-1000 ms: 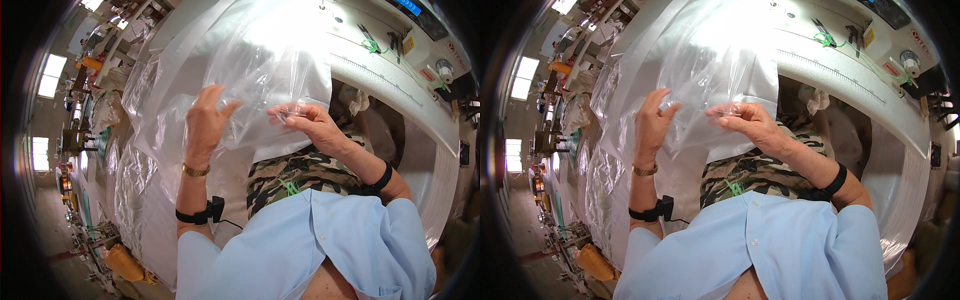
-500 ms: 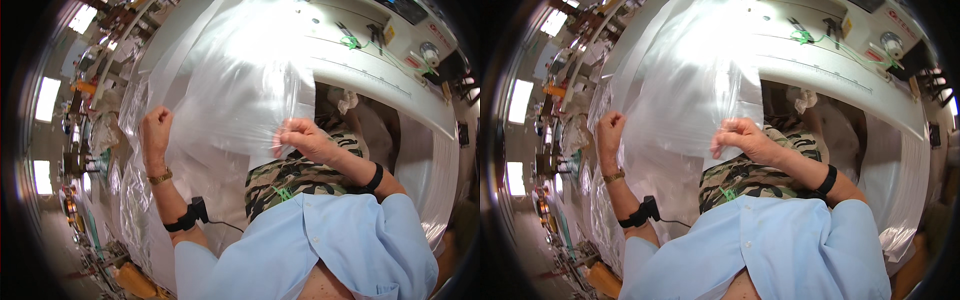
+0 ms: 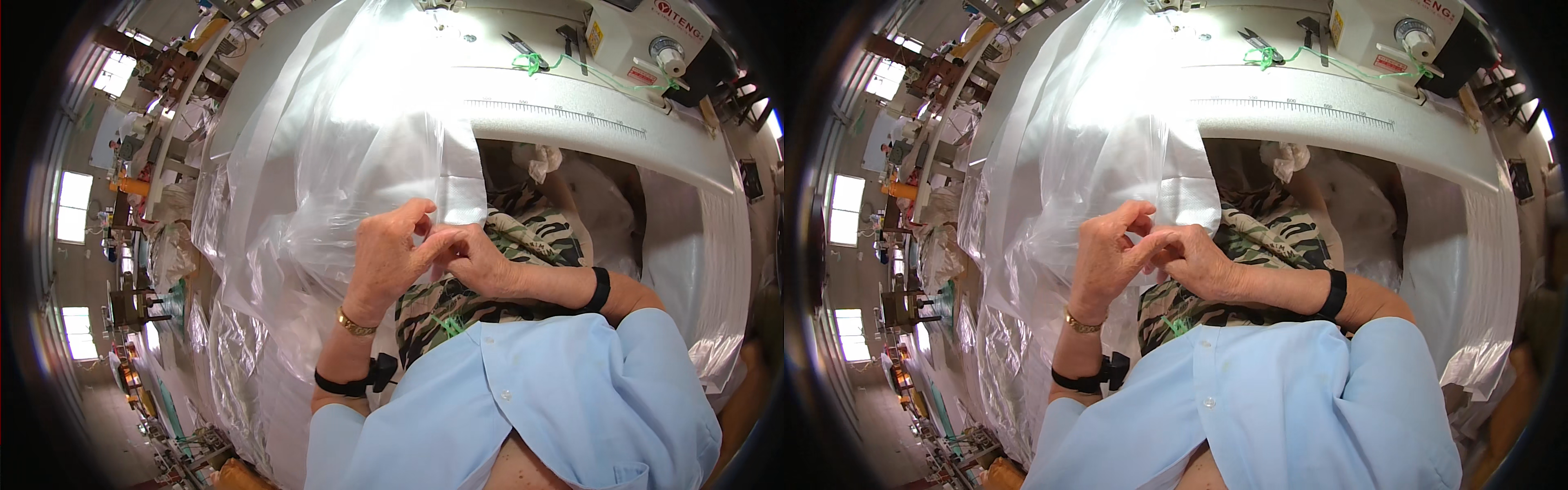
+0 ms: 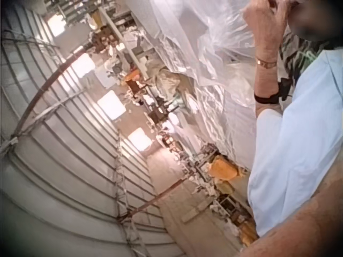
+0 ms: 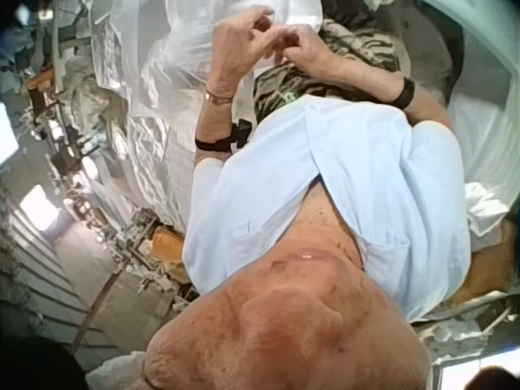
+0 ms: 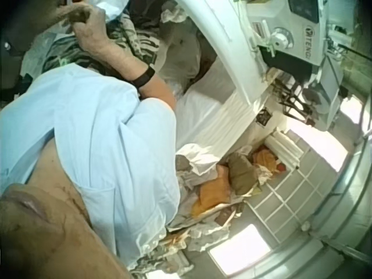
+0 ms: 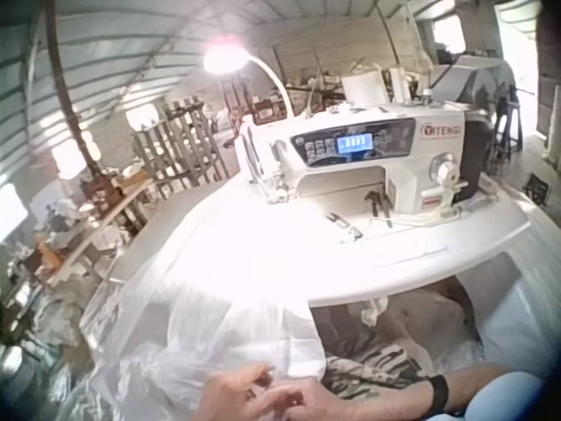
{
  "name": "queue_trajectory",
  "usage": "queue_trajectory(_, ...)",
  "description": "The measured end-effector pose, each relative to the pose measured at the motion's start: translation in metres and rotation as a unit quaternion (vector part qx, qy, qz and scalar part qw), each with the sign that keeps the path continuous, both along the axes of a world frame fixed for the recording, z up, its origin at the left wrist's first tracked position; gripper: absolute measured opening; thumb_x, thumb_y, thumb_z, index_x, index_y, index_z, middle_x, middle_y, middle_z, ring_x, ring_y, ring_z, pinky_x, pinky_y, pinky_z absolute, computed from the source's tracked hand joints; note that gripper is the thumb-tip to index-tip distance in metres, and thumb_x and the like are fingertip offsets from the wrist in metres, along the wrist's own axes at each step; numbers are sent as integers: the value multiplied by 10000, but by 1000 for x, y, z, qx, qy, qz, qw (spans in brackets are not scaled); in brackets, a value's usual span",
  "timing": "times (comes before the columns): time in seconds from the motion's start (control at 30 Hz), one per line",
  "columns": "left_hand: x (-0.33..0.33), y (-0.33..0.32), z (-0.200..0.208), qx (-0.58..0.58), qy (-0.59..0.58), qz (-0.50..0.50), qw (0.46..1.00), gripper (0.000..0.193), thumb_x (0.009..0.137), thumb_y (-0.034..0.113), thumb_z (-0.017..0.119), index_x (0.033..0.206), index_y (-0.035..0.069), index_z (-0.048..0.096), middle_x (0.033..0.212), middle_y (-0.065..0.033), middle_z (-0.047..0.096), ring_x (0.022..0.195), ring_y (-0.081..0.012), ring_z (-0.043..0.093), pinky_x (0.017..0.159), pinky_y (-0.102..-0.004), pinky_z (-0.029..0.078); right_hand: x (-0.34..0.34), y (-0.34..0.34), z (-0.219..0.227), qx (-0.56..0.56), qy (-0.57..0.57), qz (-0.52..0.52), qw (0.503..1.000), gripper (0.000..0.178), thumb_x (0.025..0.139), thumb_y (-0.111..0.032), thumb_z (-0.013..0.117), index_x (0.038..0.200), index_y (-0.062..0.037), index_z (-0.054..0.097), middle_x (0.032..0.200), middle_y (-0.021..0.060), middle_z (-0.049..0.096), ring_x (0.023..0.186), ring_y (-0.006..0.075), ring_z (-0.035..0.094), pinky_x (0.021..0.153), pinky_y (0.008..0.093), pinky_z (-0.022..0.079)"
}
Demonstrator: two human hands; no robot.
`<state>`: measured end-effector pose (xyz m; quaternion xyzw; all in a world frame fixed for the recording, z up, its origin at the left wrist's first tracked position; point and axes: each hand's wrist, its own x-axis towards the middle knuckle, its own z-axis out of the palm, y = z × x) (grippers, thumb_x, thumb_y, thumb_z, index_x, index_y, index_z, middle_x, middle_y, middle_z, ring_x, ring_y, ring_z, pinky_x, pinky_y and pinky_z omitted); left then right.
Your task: The recorder is using an industrial sewing machine to join or hem large white plastic/polyethylene sheets in a manufacturing environment.
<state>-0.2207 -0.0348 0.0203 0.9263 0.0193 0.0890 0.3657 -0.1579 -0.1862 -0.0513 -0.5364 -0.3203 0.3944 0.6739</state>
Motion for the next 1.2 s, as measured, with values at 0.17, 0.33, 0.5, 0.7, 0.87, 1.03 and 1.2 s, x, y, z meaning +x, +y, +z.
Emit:
queue_trajectory(0.17, 0, -4, -28, -193, 26, 98, 976, 214, 885, 79, 776, 1020, -36, 657, 710, -11, 655, 638, -24, 568, 526, -203, 442, 0, 1, 2, -52, -108, 12, 993, 182, 931, -128, 590, 973, 33, 663, 720, 91, 672, 695, 176, 687, 663, 335, 562)
queue_trajectory(0.33, -9, -3, -38, -193, -1, 138, 971, 181, 900, 98, 736, 1014, -23, 664, 679, -43, 652, 599, -63, 579, 559, -246, 469, 19, -16, -2, -20, -301, -112, 947, 180, 922, -161, 667, 980, 8, 645, 794, 84, 651, 721, 204, 653, 704, 360, 533)
queue_trajectory(0.5, -17, -12, -30, -230, -23, 138, 963, 114, 975, 89, 655, 1016, -15, 632, 680, 14, 574, 612, -38, 507, 561, -216, 413, 45, -20, -47, -51, -293, -419, 858, 366, 890, -154, 735, 1174, -2, 563, 935, 89, 618, 899, 198, 605, 848, 336, 501)
queue_trajectory(0.7, -13, -23, -22, -246, -34, 99, 964, 109, 993, 100, 642, 960, -4, 641, 726, 42, 564, 651, -17, 485, 578, -192, 391, 28, -13, -64, -43, -73, -219, 972, 238, 933, -192, 675, 976, 39, 637, 906, 94, 611, 850, 178, 573, 775, 336, 466)
queue_trajectory(0.87, -12, -22, -19, -232, -66, 56, 969, 101, 981, 82, 652, 940, -10, 651, 748, 65, 549, 688, -5, 472, 588, -185, 387, 15, -29, -5, -23, -113, -79, 990, 246, 979, -193, 623, 915, 45, 622, 755, 44, 591, 746, 87, 519, 690, 305, 461)
queue_trajectory(1.03, -18, -25, -19, -185, -54, 55, 980, 60, 948, 47, 666, 934, -11, 662, 769, 17, 582, 687, -32, 497, 584, -210, 413, 4, -29, 13, -10, -162, -61, 985, 223, 982, -180, 616, 930, 36, 620, 791, 75, 583, 753, 139, 544, 686, 324, 460)
queue_trajectory(1.2, -22, -23, -19, -123, -72, 62, 988, 48, 933, 22, 659, 936, -26, 659, 769, -53, 604, 656, -88, 522, 580, -258, 439, -2, -24, 4, 56, -232, -85, 967, 176, 976, -150, 616, 945, 23, 624, 806, 100, 567, 730, 208, 547, 690, 337, 457)
